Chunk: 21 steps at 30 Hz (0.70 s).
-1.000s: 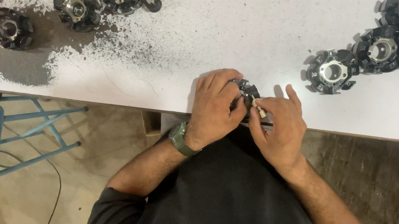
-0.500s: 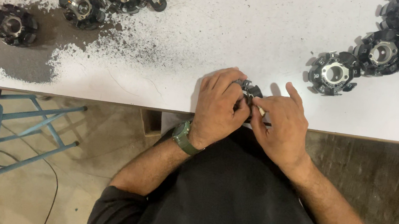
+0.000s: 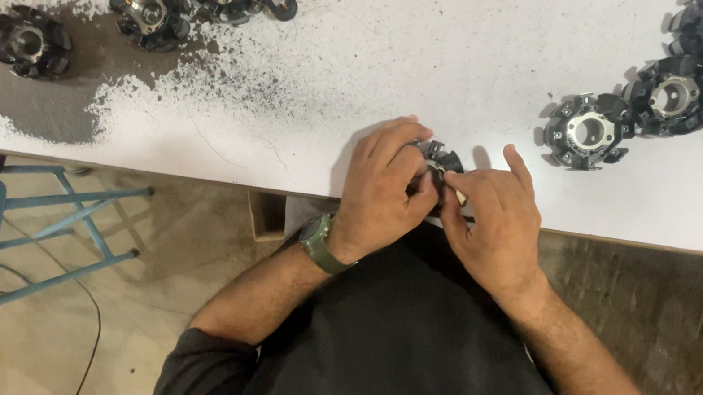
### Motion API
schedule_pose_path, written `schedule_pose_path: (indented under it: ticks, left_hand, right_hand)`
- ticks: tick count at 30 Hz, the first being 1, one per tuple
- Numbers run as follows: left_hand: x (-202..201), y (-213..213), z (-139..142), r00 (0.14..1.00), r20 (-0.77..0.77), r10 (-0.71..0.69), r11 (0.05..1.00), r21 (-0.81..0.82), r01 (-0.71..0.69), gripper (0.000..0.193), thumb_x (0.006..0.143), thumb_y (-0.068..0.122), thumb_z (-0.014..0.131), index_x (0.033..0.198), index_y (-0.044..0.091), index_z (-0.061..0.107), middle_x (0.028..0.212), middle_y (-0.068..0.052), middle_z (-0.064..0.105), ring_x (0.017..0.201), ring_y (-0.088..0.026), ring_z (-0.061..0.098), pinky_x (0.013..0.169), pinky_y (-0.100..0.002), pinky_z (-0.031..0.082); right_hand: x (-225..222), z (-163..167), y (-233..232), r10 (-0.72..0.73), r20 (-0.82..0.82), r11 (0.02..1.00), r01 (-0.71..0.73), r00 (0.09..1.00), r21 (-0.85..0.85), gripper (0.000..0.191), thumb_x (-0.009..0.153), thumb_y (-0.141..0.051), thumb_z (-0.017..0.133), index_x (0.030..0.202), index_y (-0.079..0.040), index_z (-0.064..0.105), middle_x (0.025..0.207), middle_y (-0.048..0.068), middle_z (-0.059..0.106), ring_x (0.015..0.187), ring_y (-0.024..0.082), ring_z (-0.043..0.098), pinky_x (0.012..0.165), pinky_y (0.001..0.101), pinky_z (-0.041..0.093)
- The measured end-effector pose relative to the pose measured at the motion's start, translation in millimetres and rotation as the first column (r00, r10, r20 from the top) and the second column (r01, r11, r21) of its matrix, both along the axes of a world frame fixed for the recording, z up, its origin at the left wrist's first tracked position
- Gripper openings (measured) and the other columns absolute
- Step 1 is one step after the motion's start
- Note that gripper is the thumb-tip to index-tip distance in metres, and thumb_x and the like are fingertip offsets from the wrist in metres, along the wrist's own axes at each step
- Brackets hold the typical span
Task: The person sits at a white work table and works on small black plastic wheel-like components one at a time, holding each part and using a small hand tool to pry and press at its center, then sets the finished part aside and picks up the next one. Finished parts accumulate in a pile on the right side of the table.
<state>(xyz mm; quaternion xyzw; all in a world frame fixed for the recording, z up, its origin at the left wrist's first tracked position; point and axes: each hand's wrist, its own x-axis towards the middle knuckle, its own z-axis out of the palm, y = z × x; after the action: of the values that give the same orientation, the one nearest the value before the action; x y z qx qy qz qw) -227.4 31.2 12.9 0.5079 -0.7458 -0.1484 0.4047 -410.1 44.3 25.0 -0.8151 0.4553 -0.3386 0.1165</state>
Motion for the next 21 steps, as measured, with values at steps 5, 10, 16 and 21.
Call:
schedule_pose_path:
  ticks: [5, 10, 16, 21]
  left_hand:
    - [18.5, -3.9, 18.3, 0.999, 0.019, -0.045, 0.999, -0.002, 0.045, 0.032, 0.084, 0.012, 0.079, 0.110, 0.004, 0.061, 0.132, -0.014, 0.058, 0.119, -0.033, 0.059, 0.099, -0.045, 0.051]
    - [20.0, -20.7, 21.7, 0.955, 0.228, -0.189, 0.975, 0.162, 0.154, 0.033, 0.083, 0.017, 0.079, 0.107, 0.006, 0.060, 0.111, -0.011, 0.060, 0.101, -0.033, 0.061, 0.084, -0.044, 0.052]
    - [21.3, -26.8, 23.6, 0.931, 0.275, -0.240, 0.964, 0.179, 0.195, 0.020, 0.091, 0.018, 0.075, 0.106, 0.009, 0.065, 0.106, -0.006, 0.064, 0.094, -0.028, 0.065, 0.077, -0.041, 0.052]
    - [24.6, -24.0, 29.8, 0.949, 0.226, -0.217, 0.976, 0.076, 0.205, 0.020, 0.088, 0.014, 0.072, 0.105, 0.005, 0.067, 0.107, -0.007, 0.067, 0.094, -0.027, 0.064, 0.080, -0.041, 0.051]
  right_hand:
    - [-3.5, -3.5, -1.5, -0.053, 0.112, 0.999, 0.054, 0.992, -0.007, 0.027, 0.090, 0.004, 0.075, 0.111, -0.004, 0.061, 0.099, 0.010, 0.068, 0.095, 0.029, 0.067, 0.118, 0.0554, 0.046]
    - [1.0, -15.1, -6.1, -0.066, 0.160, 0.998, 0.064, 0.985, 0.018, 0.027, 0.089, 0.004, 0.074, 0.110, -0.004, 0.060, 0.100, 0.010, 0.070, 0.096, 0.030, 0.068, 0.115, 0.0553, 0.047]
    - [-0.3, -16.2, -8.6, -0.068, 0.157, 0.998, 0.065, 0.985, 0.027, 0.027, 0.088, 0.004, 0.074, 0.110, -0.005, 0.060, 0.097, 0.010, 0.069, 0.096, 0.030, 0.068, 0.115, 0.0559, 0.047]
    - [2.0, -17.4, -9.7, -0.068, 0.171, 0.998, 0.065, 0.983, 0.021, 0.026, 0.089, 0.002, 0.074, 0.110, -0.005, 0.060, 0.098, 0.010, 0.068, 0.095, 0.029, 0.068, 0.115, 0.0569, 0.046]
